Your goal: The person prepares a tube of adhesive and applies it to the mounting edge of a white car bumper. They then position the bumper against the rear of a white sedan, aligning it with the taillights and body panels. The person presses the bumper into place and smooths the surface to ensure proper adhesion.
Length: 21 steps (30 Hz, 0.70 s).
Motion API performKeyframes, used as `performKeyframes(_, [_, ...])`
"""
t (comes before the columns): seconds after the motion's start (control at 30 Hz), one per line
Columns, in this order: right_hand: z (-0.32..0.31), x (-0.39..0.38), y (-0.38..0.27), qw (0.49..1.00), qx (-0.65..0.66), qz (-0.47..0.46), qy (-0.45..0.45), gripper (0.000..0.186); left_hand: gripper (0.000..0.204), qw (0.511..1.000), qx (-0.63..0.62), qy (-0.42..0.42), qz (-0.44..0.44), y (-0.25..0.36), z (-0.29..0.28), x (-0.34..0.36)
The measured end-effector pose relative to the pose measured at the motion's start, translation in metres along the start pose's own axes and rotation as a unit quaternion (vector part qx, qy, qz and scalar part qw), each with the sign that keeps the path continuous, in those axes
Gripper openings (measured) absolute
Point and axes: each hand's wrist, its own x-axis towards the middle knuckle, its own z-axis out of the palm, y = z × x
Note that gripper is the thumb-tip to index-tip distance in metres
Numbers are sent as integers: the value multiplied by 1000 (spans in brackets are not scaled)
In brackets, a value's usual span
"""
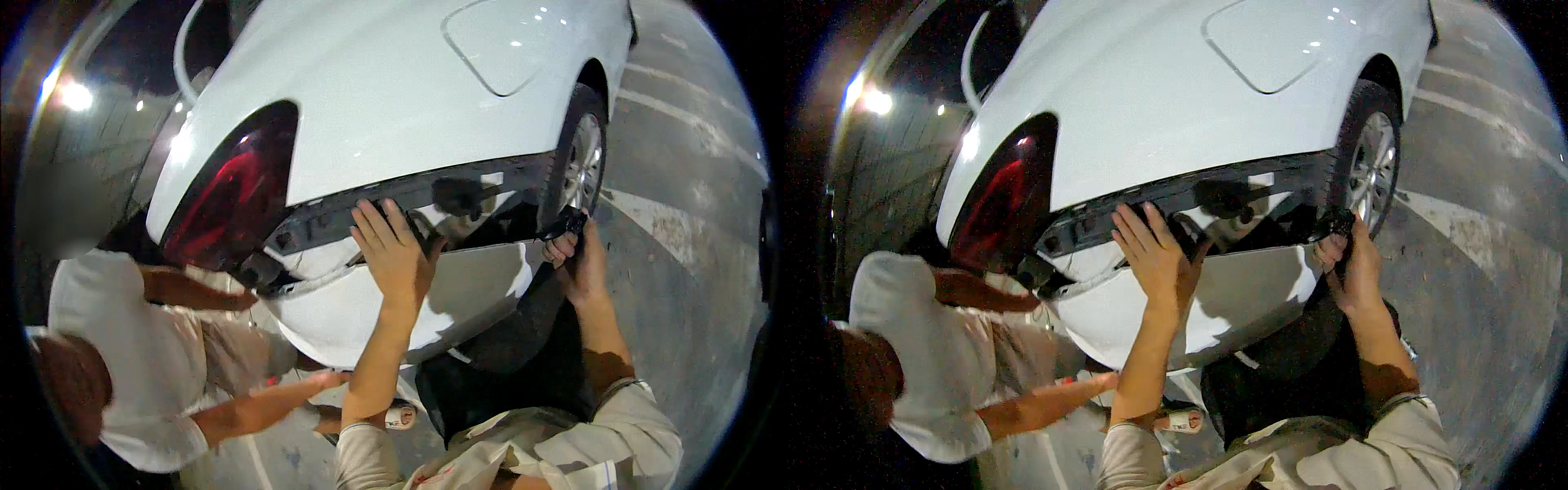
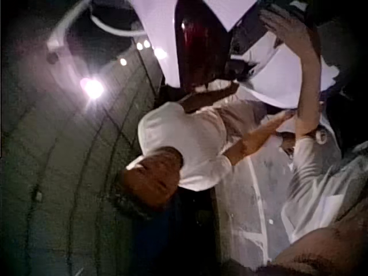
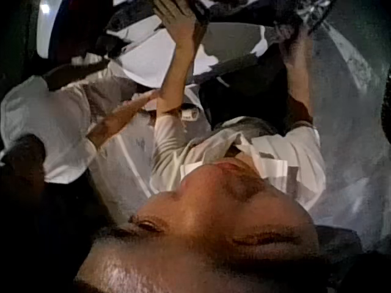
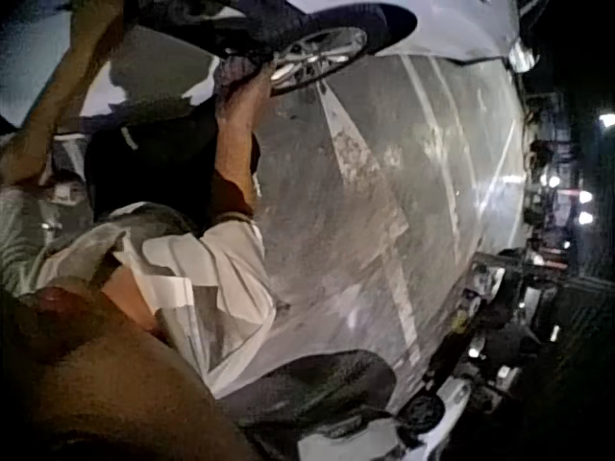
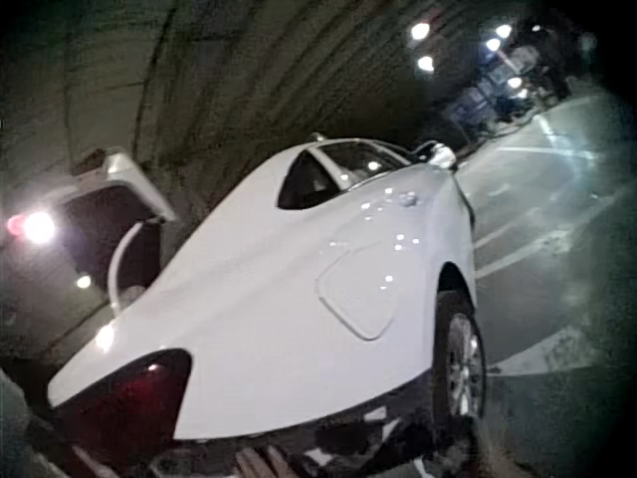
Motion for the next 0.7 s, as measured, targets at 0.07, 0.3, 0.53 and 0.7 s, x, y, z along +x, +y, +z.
performKeyframes(0.07, [-16,0,-9,1000,3,-4,-4,31,91,985,-32,-111,129,20,6,-1])
performKeyframes(0.3, [-48,1,-36,993,-45,-66,83,31,86,990,41,-68,118,50,39,26])
performKeyframes(0.53, [-83,9,-42,978,-61,-112,166,34,88,954,-49,-249,157,124,73,12])
performKeyframes(0.7, [-75,8,-40,973,-57,-138,176,37,72,933,-79,-104,335,128,78,31])
